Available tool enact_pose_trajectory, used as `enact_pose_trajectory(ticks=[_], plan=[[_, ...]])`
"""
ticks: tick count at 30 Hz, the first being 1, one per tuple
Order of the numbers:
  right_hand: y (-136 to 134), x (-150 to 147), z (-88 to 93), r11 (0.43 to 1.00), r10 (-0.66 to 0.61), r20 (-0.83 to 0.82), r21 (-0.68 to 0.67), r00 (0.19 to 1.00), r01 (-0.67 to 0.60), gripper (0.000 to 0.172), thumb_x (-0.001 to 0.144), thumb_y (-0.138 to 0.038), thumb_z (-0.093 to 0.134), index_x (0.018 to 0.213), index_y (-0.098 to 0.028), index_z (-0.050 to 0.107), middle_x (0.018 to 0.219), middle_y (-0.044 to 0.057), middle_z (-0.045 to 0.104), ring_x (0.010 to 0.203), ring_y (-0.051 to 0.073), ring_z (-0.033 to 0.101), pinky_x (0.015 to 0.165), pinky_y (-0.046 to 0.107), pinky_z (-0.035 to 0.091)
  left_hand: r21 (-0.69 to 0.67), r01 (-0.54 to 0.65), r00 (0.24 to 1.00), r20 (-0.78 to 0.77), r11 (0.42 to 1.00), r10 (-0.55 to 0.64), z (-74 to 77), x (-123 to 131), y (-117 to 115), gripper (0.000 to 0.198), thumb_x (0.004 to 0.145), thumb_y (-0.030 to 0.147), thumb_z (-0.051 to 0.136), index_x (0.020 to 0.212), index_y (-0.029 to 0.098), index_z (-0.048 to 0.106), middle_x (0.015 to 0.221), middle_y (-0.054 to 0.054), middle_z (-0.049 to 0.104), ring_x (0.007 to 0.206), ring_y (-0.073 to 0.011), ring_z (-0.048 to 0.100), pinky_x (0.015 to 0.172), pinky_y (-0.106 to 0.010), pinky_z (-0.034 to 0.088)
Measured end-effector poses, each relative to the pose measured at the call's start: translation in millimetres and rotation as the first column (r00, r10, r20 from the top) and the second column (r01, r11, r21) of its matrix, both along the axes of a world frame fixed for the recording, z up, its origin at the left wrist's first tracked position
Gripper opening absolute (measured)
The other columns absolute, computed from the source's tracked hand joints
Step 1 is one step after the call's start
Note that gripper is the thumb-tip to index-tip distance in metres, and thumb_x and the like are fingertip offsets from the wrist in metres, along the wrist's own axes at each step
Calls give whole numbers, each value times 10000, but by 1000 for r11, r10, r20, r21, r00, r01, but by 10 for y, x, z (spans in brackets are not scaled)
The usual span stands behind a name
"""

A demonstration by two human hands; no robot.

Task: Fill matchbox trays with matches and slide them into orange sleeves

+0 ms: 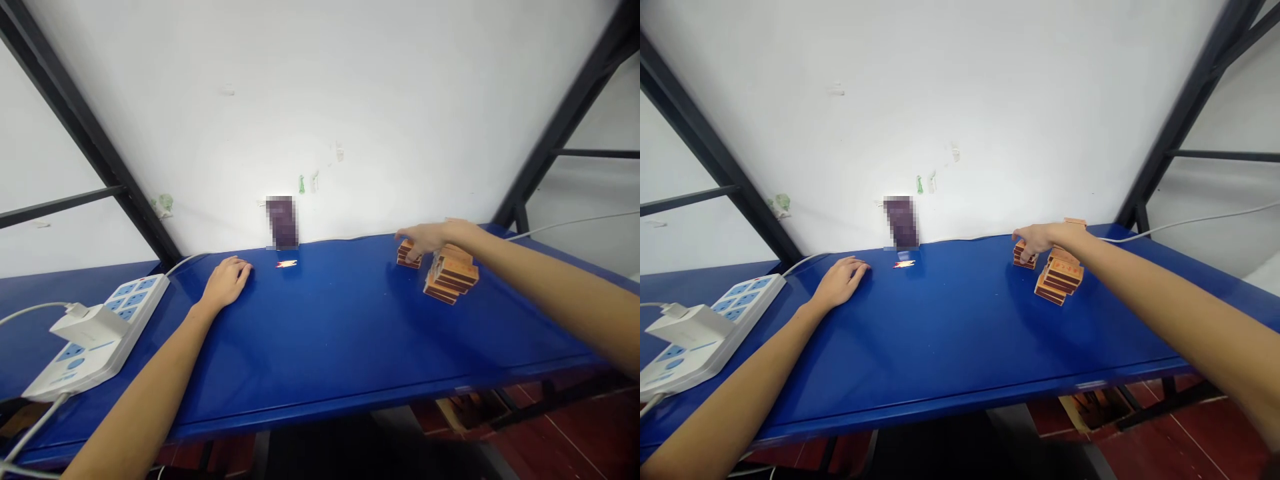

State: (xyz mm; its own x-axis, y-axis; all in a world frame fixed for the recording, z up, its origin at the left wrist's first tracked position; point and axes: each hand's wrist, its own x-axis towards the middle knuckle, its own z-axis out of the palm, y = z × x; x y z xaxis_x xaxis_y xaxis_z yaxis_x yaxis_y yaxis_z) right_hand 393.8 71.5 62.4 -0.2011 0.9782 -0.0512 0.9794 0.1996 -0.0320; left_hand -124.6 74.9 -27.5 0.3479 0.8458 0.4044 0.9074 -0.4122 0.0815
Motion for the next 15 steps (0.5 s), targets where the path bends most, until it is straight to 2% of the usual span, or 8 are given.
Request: enact_pose_trajectory(ticks=[2,4,6,8,11,13,15], plan=[[-15,-75,6,986,5,28,-170,1000,0,526,589,-269,790,1100,-205,682,1002,97,729,805,246,671,644,324,489,-5,-16,1000,18,1000,16,8,6,-1,558,982,460,265,986,156,733,1092,-122,716,1111,-290,592,1064,-444,416],[-24,-118,-10,971,2,69,-238,998,15,504,609,-277,765,1100,-206,677,1012,86,725,831,250,673,660,329,499,-16,-30,999,38,999,30,18,-1,-4,561,982,462,258,969,163,733,1066,-119,720,1066,-281,606,1033,-436,434],[-25,-121,-42,974,4,68,-228,998,12,560,612,-272,754,1160,-208,659,1030,75,723,864,249,679,689,328,510,-23,-20,998,59,1000,21,30,-8,-13,556,982,454,255,960,171,733,1060,-113,724,1054,-274,612,1026,-426,432],[-18,-93,-63,978,22,41,-210,999,-13,699,612,-273,757,1290,-208,598,1126,87,706,951,261,674,744,338,521,-23,2,996,84,1000,0,43,-8,-26,553,981,448,251,959,173,731,1058,-108,730,1054,-271,619,1027,-417,427],[-27,-53,-11,978,63,9,-199,998,-60,847,645,-380,778,1423,-209,493,1284,125,646,1099,296,633,845,382,516,-10,-15,990,137,1000,16,61,-1,-50,567,973,466,250,968,167,732,1057,-108,734,1053,-279,627,1020,-416,431],[-83,-92,80,985,77,-39,-155,996,-82,825,712,-478,741,1440,-191,481,1312,149,629,1131,311,618,894,409,501,-8,-50,984,169,999,50,70,2,-63,578,963,486,254,977,167,736,1064,-106,734,1062,-291,625,1008,-423,439],[-204,-233,167,994,109,-92,29,990,-107,676,809,-489,651,1389,-160,537,1298,175,628,1122,324,613,929,445,478,-14,-69,982,178,998,70,75,2,-70,584,956,495,256,986,169,740,1074,-105,734,1073,-301,623,996,-429,446]])
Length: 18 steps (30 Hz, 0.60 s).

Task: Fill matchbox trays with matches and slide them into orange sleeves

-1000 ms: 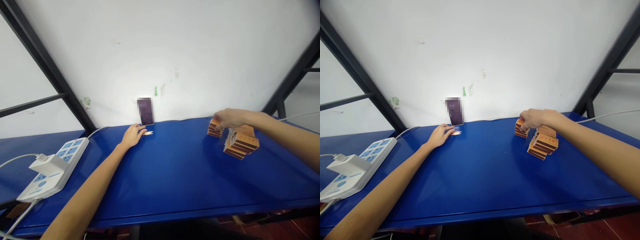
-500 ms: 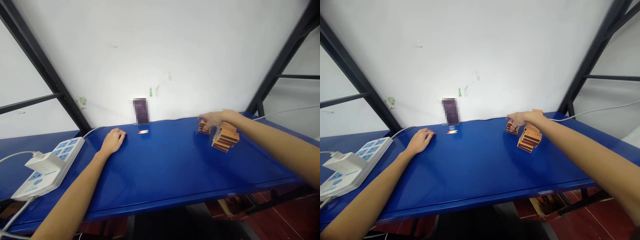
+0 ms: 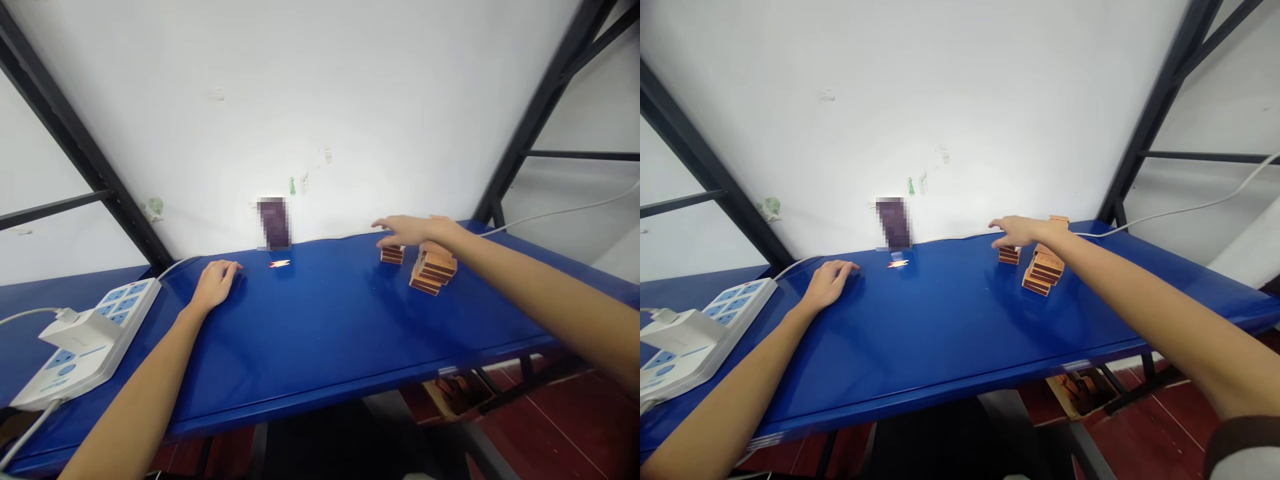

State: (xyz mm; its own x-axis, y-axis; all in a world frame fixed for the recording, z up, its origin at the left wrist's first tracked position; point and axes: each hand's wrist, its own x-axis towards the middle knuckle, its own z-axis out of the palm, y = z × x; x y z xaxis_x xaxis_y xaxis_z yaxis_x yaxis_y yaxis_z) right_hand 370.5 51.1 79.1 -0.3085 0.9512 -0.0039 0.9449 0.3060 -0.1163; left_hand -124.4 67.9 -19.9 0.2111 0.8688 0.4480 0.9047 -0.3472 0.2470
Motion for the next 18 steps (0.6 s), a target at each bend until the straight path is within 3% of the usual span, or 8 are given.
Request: enact_pose_trajectory(ticks=[3,5,7,9,11,14,16,18], plan=[[-276,-403,-13,933,218,-195,329,956,-146,351,912,-367,529,1171,-177,671,1193,128,675,1112,273,602,971,417,446,-5,-12,1000,-8,1000,12,6,-9,-5,572,948,483,264,989,165,738,1070,-106,738,1055,-305,637,970,-420,463],[-457,-718,-164,891,385,-293,366,875,-269,256,937,-302,489,1037,-202,702,1041,77,713,975,213,633,905,367,468,2,-32,999,23,999,32,11,-20,-13,553,946,476,277,993,162,729,1040,-101,747,1029,-293,656,954,-399,475],[-579,-978,-390,833,528,-238,329,815,-444,187,919,-295,543,980,-235,709,1002,45,716,960,201,618,885,356,460,-4,-48,996,72,999,48,15,-33,-25,537,947,478,288,998,163,719,995,-89,756,996,-275,675,934,-372,489],[-629,-1130,-616,804,562,-171,343,809,-486,132,890,-303,598,919,-246,713,944,38,717,970,216,604,872,368,449,-14,-68,992,101,998,69,16,-47,-34,528,945,483,298,997,166,717,980,-81,758,967,-264,686,913,-354,501],[-626,-1169,-774,816,515,-205,415,832,-403,114,867,-313,618,894,-241,702,909,34,713,926,217,601,837,364,447,-18,-79,993,92,997,80,11,-57,-35,526,938,490,307,986,171,723,1011,-84,752,966,-265,684,915,-357,503],[-583,-1084,-832,842,412,-281,481,867,-244,173,830,-360,629,935,-231,680,900,49,699,854,223,589,830,378,450,-19,-32,999,34,999,33,-12,-66,-12,532,926,500,318,964,168,732,1100,-108,727,1061,-281,654,978,-381,476],[-546,-988,-788,843,332,-235,508,914,-175,234,861,-382,574,987,-218,682,1008,88,688,947,263,576,876,421,436,-32,-2,1000,7,999,2,-35,-72,13,524,923,492,328,985,162,729,1130,-117,712,1099,-286,636,1005,-395,463],[-502,-889,-732,827,158,-181,561,971,-30,314,888,-355,517,1113,-194,667,1206,150,627,1113,322,522,945,478,401,-56,11,1000,-17,998,-12,-59,-79,37,497,917,473,348,1010,164,726,1139,-114,705,1100,-283,629,1015,-404,459]])
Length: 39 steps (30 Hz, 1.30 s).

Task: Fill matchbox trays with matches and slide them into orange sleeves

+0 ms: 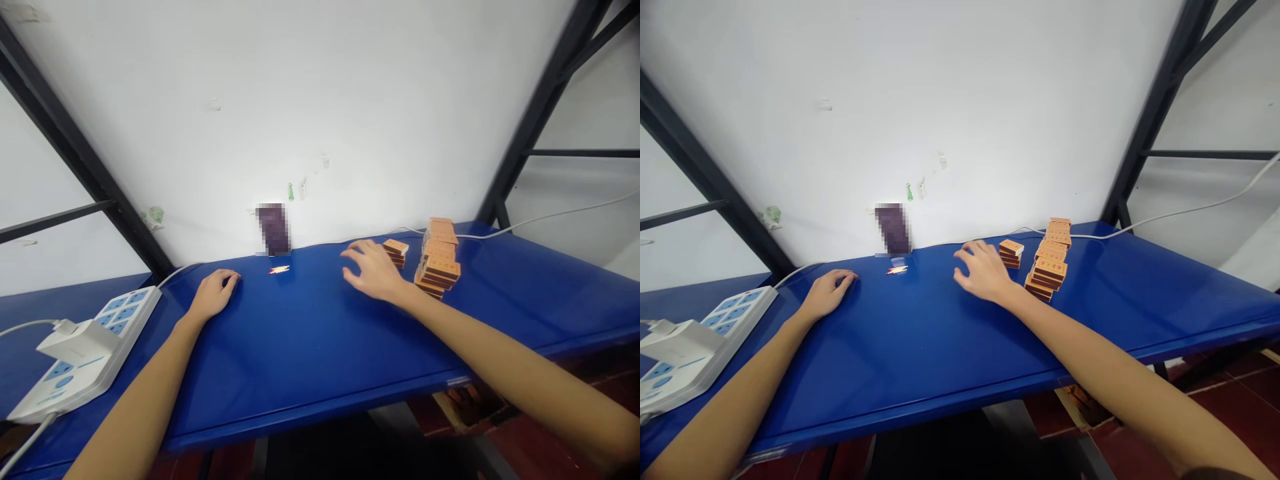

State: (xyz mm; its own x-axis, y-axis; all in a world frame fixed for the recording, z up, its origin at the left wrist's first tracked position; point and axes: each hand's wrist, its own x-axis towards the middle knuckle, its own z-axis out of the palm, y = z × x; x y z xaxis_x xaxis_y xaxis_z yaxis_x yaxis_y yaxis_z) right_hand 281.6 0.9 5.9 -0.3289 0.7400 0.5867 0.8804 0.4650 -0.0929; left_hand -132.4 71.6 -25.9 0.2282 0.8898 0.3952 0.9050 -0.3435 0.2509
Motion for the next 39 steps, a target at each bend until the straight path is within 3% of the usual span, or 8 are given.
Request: enact_pose_trajectory(ticks=[7,11,19,24,28,31,34,39], plan=[[157,225,-9,872,-479,184,-11,858,489,533,882,-331,493,1391,-174,480,1437,233,435,1318,447,346,968,591,332,9,-33,999,21,999,32,-56,-26,44,473,901,430,378,1112,152,697,1163,-129,660,1143,-275,584,1058,-423,441],[185,263,-10,819,-509,276,-135,815,557,465,921,-275,401,1370,-170,463,1288,206,550,1141,354,514,925,530,381,-2,-59,995,76,998,59,-89,-21,46,530,900,449,395,1270,132,604,1193,-145,605,1075,-262,621,1048,-434,453],[217,336,-10,762,-536,255,-265,805,591,560,896,-392,497,1422,-218,407,1356,207,483,1213,391,455,882,544,441,-13,-64,994,86,998,65,-112,-8,57,634,901,464,422,1431,116,430,1248,-169,555,1136,-286,591,1043,-458,455],[271,413,-31,761,-517,264,-294,814,578,505,891,-326,516,1369,-169,465,1310,203,512,1181,373,477,844,453,482,-27,-62,996,56,998,63,-114,-11,58,585,907,465,409,1392,146,483,1233,-146,545,1096,-280,606,1042,-464,453],[245,334,-74,832,-429,261,-258,865,491,426,880,-239,504,1302,-178,521,1269,173,542,1135,336,487,800,405,494,-40,-62,998,22,997,63,-119,-19,66,555,911,471,403,1360,168,526,1209,-131,550,1078,-279,605,1041,-472,448],[208,12,-96,944,-221,240,-191,945,269,414,895,-222,477,1307,-198,504,1273,144,553,1136,298,476,775,359,496,-39,-44,999,5,998,45,-118,-17,64,538,913,464,403,1347,180,544,1177,-119,567,1094,-278,589,1048,-472,440],[253,-430,-80,981,15,253,-192,967,35,436,890,-202,468,1326,-210,463,1253,115,573,1099,262,494,749,336,498,-32,-26,1000,14,999,26,-110,-8,44,515,917,453,408,1313,172,578,1156,-118,584,1100,-272,582,1044,-454,444],[459,-865,-37,981,31,295,-191,955,28,344,870,-196,473,1208,-179,531,1280,139,569,1132,285,493,734,350,495,-16,6,1000,15,1000,-6,-101,0,-7,431,920,376,417,1194,146,657,1125,-128,622,1103,-270,579,1044,-438,442]])
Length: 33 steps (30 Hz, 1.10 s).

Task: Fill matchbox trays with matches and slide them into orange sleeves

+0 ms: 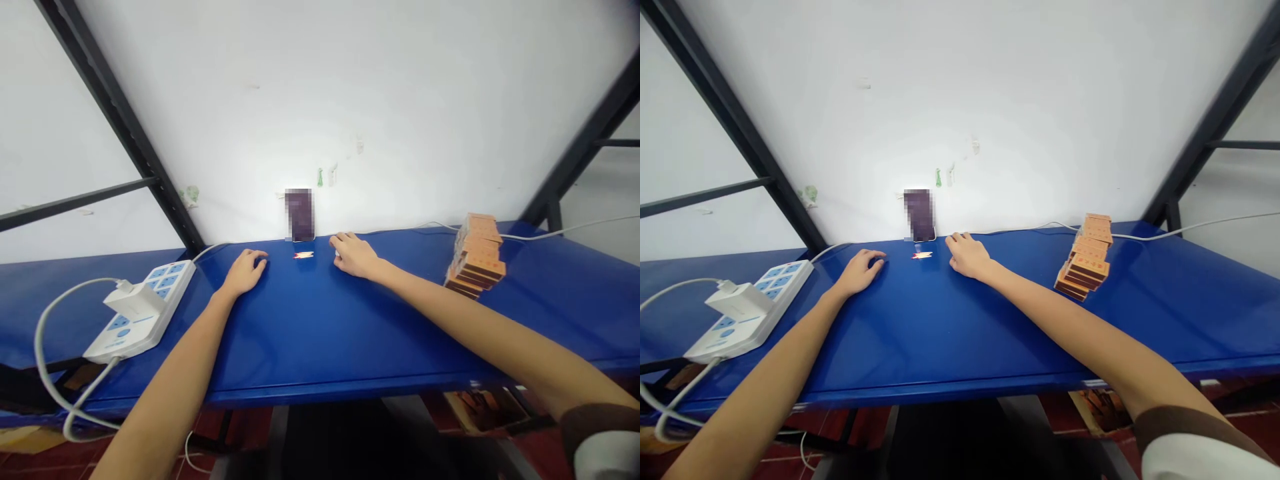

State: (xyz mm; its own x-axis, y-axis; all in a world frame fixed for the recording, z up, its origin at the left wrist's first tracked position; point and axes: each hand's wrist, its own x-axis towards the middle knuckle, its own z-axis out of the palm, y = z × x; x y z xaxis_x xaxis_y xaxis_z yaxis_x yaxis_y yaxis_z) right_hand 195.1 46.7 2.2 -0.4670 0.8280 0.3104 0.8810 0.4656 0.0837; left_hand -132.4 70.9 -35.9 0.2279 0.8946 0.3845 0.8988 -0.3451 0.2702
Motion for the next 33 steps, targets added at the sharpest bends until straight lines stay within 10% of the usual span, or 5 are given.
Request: enact_pose_trajectory(ticks=[7,13,19,26,33], plan=[[52,-4,-25,995,-10,-33,98,999,14,304,932,-222,404,1175,-143,569,1189,156,610,1086,294,514,857,403,459,64,45,999,-3,997,-44,100,186,-85,368,932,337,420,1128,176,685,1129,-111,642,1061,-270,595,1008,-455,462],[-107,-163,25,878,351,13,343,936,-334,307,933,-213,442,1186,-130,595,1226,170,569,1157,305,444,999,435,358,12,198,979,35,980,-198,130,630,-175,512,912,417,503,1360,170,537,1370,-108,565,1254,-271,518,1094,-438,408],[-168,-272,-80,863,477,43,167,878,-477,303,912,-181,442,1165,-147,604,1219,156,572,1151,285,454,976,419,374,-174,94,984,-133,980,-118,82,771,-220,647,944,533,416,1486,180,401,1546,-158,369,1405,-348,363,1115,-572,331],[-47,-144,-140,910,409,2,-76,912,-408,303,930,-178,434,1171,-149,615,1226,131,596,1068,242,553,977,380,395,-194,96,974,-184,976,-132,83,748,-224,600,972,556,344,1480,247,422,1551,-133,368,1399,-356,369,1109,-588,318],[-162,-68,-58,983,178,58,25,982,-180,313,974,-229,379,1194,-147,586,1188,131,600,1034,260,556,913,378,414,-148,5,983,-180,989,-32,60,750,-235,638,966,542,346,1485,175,406,1484,-164,446,1368,-349,401,1106,-574,324]])
